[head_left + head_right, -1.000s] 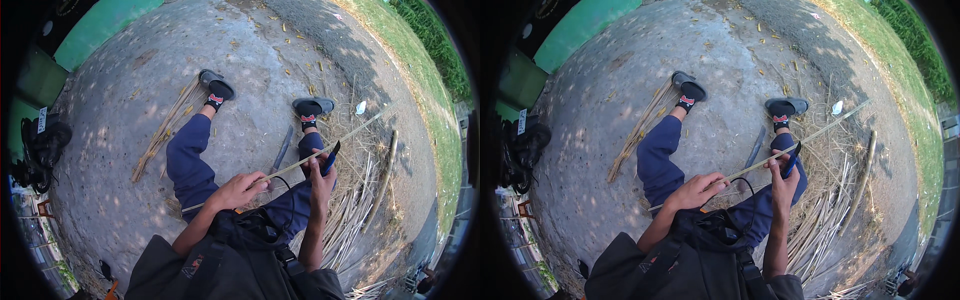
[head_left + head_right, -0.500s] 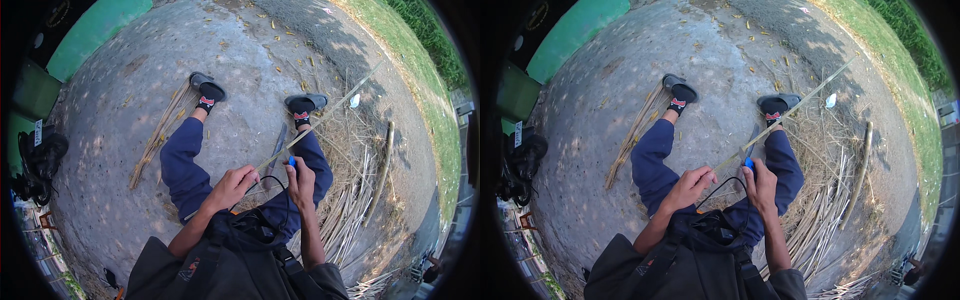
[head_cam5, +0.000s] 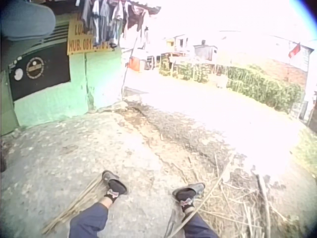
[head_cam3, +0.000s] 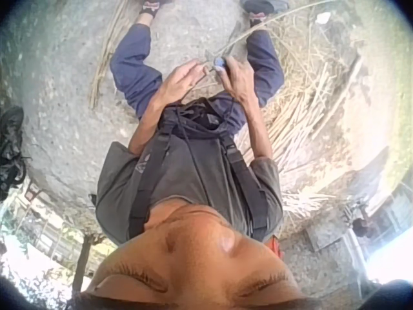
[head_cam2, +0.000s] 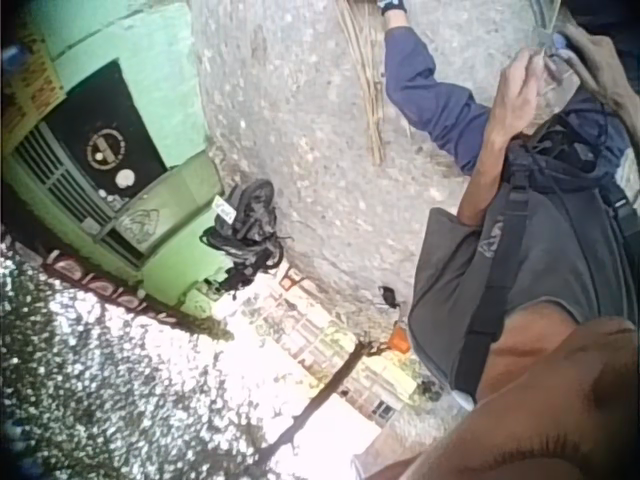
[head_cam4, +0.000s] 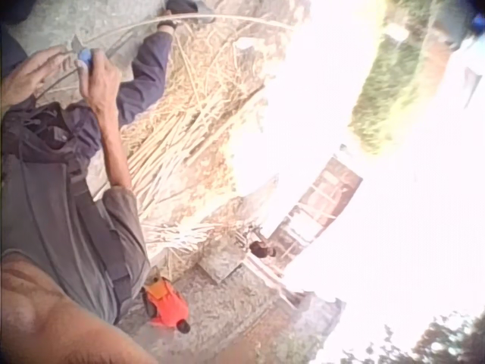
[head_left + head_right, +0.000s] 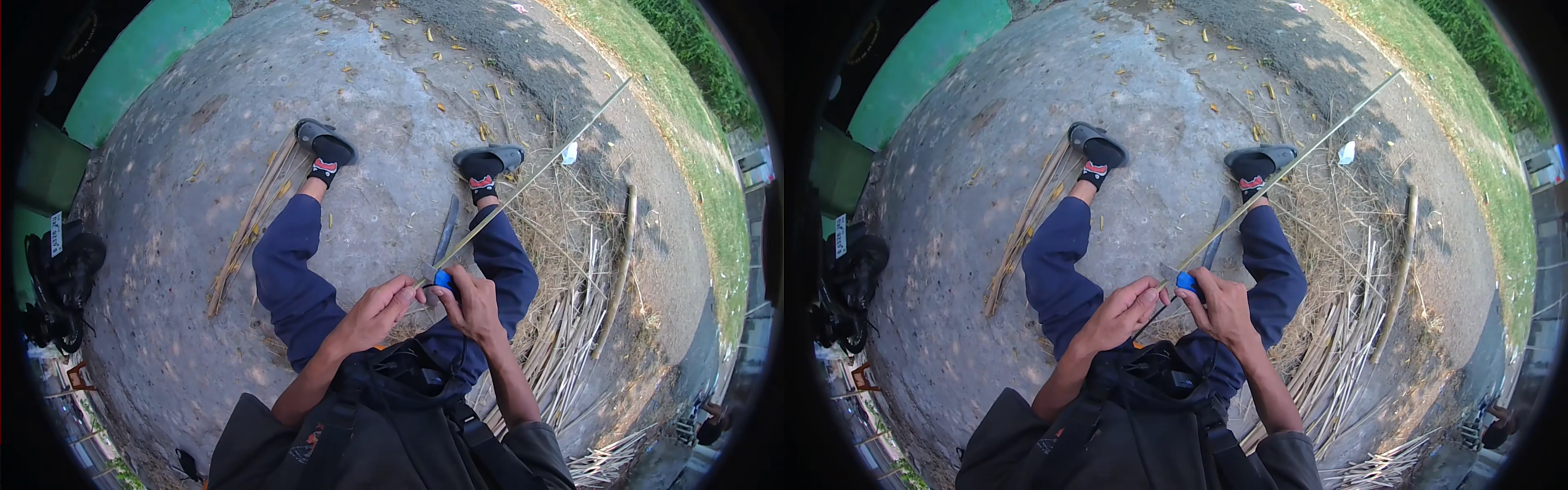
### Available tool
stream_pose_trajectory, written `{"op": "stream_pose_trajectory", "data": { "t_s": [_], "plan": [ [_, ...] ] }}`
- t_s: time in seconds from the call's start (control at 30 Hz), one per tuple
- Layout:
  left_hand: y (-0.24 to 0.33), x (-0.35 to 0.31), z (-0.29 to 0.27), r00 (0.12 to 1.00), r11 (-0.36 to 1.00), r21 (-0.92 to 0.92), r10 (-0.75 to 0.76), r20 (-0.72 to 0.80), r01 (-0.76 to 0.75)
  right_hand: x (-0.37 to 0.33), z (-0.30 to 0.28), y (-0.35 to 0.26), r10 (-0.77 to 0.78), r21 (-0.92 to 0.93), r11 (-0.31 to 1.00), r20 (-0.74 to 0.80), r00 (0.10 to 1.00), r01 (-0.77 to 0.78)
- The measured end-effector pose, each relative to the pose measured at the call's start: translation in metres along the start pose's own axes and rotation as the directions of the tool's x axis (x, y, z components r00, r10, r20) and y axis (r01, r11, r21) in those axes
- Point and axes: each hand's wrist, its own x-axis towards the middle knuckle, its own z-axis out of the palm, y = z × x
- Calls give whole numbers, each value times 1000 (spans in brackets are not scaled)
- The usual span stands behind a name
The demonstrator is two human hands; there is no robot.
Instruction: The person shaves a thin bamboo strip using a small utility knife, running the blade along the length of the strip multiple times.
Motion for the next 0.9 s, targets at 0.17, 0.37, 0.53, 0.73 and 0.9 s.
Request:
{"op": "stream_pose_trajectory", "data": {
  "t_s": [0.17,0.37,0.53,0.73,0.9],
  "plan": [
    [2,-1,-4,999,999,-30,20,37,-19,3,-4,-6,-7,-11,1000,-4,1000,7],
    [14,-8,-2,996,983,171,71,-52,-62,15,-17,7,90,-41,994,-194,977,-99],
    [15,-14,-1,996,991,135,20,-85,-9,14,-19,2,-30,-57,998,-84,996,25],
    [15,-10,0,993,992,126,19,-119,-4,12,-9,-5,-59,-85,995,-25,998,57],
    [14,-13,-1,997,996,89,-7,-70,13,20,-17,-1,22,-64,997,-146,989,-32]
  ]
}}
